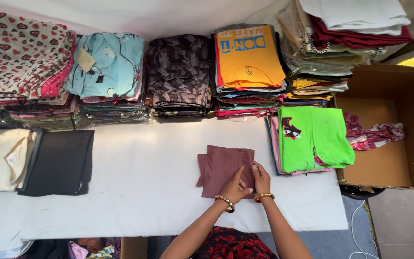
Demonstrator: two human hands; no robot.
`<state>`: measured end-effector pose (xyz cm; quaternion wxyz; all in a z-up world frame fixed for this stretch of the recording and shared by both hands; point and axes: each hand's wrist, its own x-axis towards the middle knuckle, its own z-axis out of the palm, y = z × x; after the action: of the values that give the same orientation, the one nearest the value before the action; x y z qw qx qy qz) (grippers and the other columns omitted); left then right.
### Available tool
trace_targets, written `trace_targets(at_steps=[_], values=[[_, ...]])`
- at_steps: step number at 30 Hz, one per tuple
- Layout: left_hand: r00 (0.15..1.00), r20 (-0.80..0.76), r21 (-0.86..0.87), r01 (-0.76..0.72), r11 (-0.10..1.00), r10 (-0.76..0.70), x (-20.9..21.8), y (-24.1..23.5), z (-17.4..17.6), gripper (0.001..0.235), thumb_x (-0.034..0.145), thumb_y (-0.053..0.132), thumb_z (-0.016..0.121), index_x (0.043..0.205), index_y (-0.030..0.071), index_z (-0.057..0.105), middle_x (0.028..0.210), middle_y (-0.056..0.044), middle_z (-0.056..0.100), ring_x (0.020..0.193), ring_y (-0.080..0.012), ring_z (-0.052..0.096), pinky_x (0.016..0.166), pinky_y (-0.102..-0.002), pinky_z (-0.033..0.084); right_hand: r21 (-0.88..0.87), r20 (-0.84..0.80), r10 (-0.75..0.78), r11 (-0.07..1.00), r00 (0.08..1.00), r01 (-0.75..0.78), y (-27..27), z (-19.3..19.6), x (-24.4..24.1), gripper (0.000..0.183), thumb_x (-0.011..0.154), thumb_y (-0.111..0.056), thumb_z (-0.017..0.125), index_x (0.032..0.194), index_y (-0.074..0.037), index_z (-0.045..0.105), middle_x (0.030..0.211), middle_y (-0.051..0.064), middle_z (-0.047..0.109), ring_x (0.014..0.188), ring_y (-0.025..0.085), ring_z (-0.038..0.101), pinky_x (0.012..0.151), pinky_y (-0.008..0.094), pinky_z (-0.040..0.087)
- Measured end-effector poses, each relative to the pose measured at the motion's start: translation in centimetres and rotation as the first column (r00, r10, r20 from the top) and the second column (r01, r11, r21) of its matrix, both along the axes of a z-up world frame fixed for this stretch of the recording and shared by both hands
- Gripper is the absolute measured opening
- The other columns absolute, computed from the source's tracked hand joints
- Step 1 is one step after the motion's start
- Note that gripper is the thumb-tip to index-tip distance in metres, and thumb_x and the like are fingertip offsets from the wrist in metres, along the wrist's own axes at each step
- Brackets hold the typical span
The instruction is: The recorder is folding and stacking various items of clothing on a counter.
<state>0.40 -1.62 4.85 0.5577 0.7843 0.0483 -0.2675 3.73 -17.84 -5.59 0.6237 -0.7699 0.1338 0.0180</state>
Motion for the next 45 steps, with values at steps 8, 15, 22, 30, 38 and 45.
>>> trace_targets(at_steps=[8,15,22,30,38,45], values=[[0.828,0.555,0.267,-0.08,0.961,-0.085,-1.7,5.2,2.3,0.03,0.091,0.005,0.065,0.119,0.011,0.072,0.096,-0.008,0.067,0.095,-0.0252,0.064,0.087,-0.037,0.053,-0.259,-0.02,0.094,0.961,0.995,-0.096,1.6,5.8,0.9,0.064,0.078,-0.008,0.082,0.138,-0.011,0.06,0.099,0.012,0.075,0.087,0.018,0.071,0.077,0.031,0.055],[0.424,0.842,0.455,-0.224,0.862,-0.334,-0.7,7.1,3.2,0.039,0.086,0.007,0.059,0.124,0.009,0.069,0.129,-0.017,0.061,0.129,-0.035,0.051,0.11,-0.055,0.038,-0.397,-0.18,0.001,0.915,0.984,-0.073,1.4,7.2,0.8,0.061,0.084,-0.014,0.08,0.141,-0.018,0.058,0.091,0.01,0.072,0.08,0.024,0.069,0.077,0.037,0.056],[0.599,0.686,0.171,-0.684,0.71,0.413,-0.7,11.8,-1.3,0.033,0.102,0.008,0.042,0.126,0.005,0.064,0.125,-0.013,0.062,0.122,-0.0319,0.055,0.106,-0.046,0.046,-0.642,0.222,0.161,0.767,0.962,0.02,2.0,9.2,-1.3,0.059,0.08,-0.005,0.075,0.137,-0.011,0.06,0.13,0.012,0.057,0.121,0.032,0.053,0.105,0.044,0.043],[0.718,0.661,0.454,-0.153,0.878,-0.216,1.5,6.4,-0.4,0.047,0.099,0.018,0.051,0.144,0.007,0.053,0.153,-0.018,0.049,0.147,-0.0357,0.035,0.119,-0.051,0.025,-0.824,0.037,0.445,0.52,0.895,-0.225,3.8,8.1,-0.6,0.066,0.089,-0.039,0.067,0.149,-0.02,0.048,0.162,0.008,0.033,0.151,0.028,0.026,0.119,0.053,0.02],[0.833,0.553,0.138,-0.078,0.987,-0.011,2.2,5.9,-2.9,0.054,0.105,0.021,0.048,0.159,0.016,0.041,0.167,-0.005,0.041,0.16,-0.0268,0.032,0.131,-0.046,0.026,-0.876,-0.096,0.446,0.388,0.89,-0.289,2.6,5.1,-1.3,0.071,0.093,-0.057,0.052,0.156,-0.028,0.036,0.169,0.003,0.017,0.156,0.023,0.011,0.122,0.055,0.006],[0.831,0.288,0.748,0.116,0.654,-0.476,3.7,5.4,-0.9,0.075,0.094,0.06,0.051,0.159,0.029,0.029,0.169,-0.005,0.016,0.155,-0.0299,0.007,0.121,-0.062,0.005,-0.889,-0.068,0.456,0.377,0.887,-0.262,2.6,4.4,-0.7,0.073,0.092,-0.058,0.055,0.156,-0.028,0.036,0.169,0.006,0.018,0.155,0.026,0.011,0.122,0.055,0.005]])
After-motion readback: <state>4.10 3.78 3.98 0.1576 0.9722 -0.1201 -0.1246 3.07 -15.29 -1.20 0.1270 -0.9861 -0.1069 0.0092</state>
